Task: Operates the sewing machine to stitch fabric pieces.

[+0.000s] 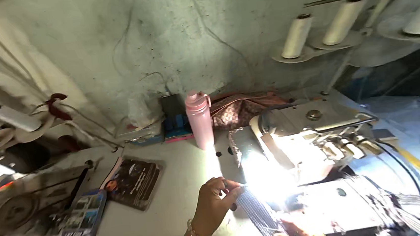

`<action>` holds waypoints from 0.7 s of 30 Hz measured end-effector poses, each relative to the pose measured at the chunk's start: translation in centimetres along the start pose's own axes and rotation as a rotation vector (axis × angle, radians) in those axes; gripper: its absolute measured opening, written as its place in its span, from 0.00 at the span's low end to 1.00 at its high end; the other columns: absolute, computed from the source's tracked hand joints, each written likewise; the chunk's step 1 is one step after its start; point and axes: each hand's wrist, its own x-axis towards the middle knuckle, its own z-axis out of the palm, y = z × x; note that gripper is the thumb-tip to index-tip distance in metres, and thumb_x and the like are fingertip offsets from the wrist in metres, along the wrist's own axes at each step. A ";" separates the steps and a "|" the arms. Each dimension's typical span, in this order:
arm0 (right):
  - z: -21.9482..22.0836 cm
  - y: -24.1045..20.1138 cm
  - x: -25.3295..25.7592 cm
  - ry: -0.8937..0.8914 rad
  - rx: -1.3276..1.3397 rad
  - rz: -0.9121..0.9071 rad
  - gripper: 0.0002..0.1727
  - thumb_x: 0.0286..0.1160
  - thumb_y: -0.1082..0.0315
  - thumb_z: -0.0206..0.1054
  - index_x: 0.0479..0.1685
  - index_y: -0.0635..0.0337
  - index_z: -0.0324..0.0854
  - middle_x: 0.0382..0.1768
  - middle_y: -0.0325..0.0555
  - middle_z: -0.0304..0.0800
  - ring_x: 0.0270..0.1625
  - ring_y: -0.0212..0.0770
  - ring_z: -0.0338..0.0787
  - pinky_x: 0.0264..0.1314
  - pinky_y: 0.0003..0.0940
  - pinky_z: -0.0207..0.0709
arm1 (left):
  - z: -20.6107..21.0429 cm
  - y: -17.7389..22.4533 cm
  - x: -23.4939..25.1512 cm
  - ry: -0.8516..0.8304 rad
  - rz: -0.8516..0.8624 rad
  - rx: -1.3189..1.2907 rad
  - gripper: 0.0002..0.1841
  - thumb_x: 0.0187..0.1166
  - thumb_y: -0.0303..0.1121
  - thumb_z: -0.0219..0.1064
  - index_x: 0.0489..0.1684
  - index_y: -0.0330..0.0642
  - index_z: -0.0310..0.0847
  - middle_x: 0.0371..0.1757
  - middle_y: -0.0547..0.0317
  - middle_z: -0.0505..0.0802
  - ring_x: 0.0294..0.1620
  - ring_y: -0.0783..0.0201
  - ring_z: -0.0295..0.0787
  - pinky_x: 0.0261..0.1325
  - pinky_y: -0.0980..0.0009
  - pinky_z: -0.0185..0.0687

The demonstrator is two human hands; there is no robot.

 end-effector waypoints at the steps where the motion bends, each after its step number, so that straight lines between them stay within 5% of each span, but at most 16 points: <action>1: -0.4 -0.1 -0.4 0.013 0.029 0.029 0.20 0.66 0.76 0.76 0.57 0.80 0.83 0.46 0.46 0.96 0.48 0.23 0.93 0.60 0.22 0.86 | 0.8 0.1 0.9 -0.013 0.012 0.025 0.08 0.73 0.37 0.75 0.36 0.42 0.95 0.35 0.66 0.95 0.40 0.78 0.87 0.48 0.80 0.79; 7: -2.5 1.0 -2.5 0.113 0.042 0.115 0.16 0.67 0.77 0.74 0.53 0.78 0.85 0.42 0.43 0.96 0.45 0.22 0.93 0.58 0.24 0.86 | 6.2 0.8 4.5 -0.192 0.052 0.374 0.10 0.69 0.29 0.69 0.23 0.31 0.89 0.32 0.44 0.91 0.44 0.47 0.90 0.55 0.50 0.81; 9: -2.9 1.6 -3.0 0.109 0.059 0.144 0.15 0.67 0.78 0.73 0.52 0.77 0.84 0.42 0.42 0.95 0.44 0.22 0.92 0.57 0.24 0.87 | 7.4 1.2 4.7 -0.246 0.034 0.495 0.12 0.71 0.33 0.69 0.30 0.32 0.92 0.41 0.41 0.95 0.54 0.44 0.91 0.63 0.46 0.79; 16: -3.6 2.0 -3.2 0.130 0.117 0.125 0.16 0.61 0.79 0.76 0.49 0.76 0.85 0.41 0.38 0.95 0.44 0.19 0.91 0.57 0.21 0.85 | 8.6 1.6 5.2 -0.139 -0.075 0.545 0.23 0.62 0.40 0.78 0.47 0.26 0.89 0.49 0.39 0.94 0.58 0.44 0.89 0.69 0.49 0.75; 21: -4.0 1.9 -2.8 0.105 0.143 0.108 0.14 0.63 0.78 0.76 0.48 0.76 0.86 0.40 0.38 0.95 0.43 0.19 0.91 0.57 0.21 0.85 | 8.5 1.2 5.7 -0.126 -0.127 0.509 0.25 0.60 0.37 0.79 0.50 0.24 0.86 0.50 0.38 0.93 0.59 0.44 0.87 0.71 0.50 0.72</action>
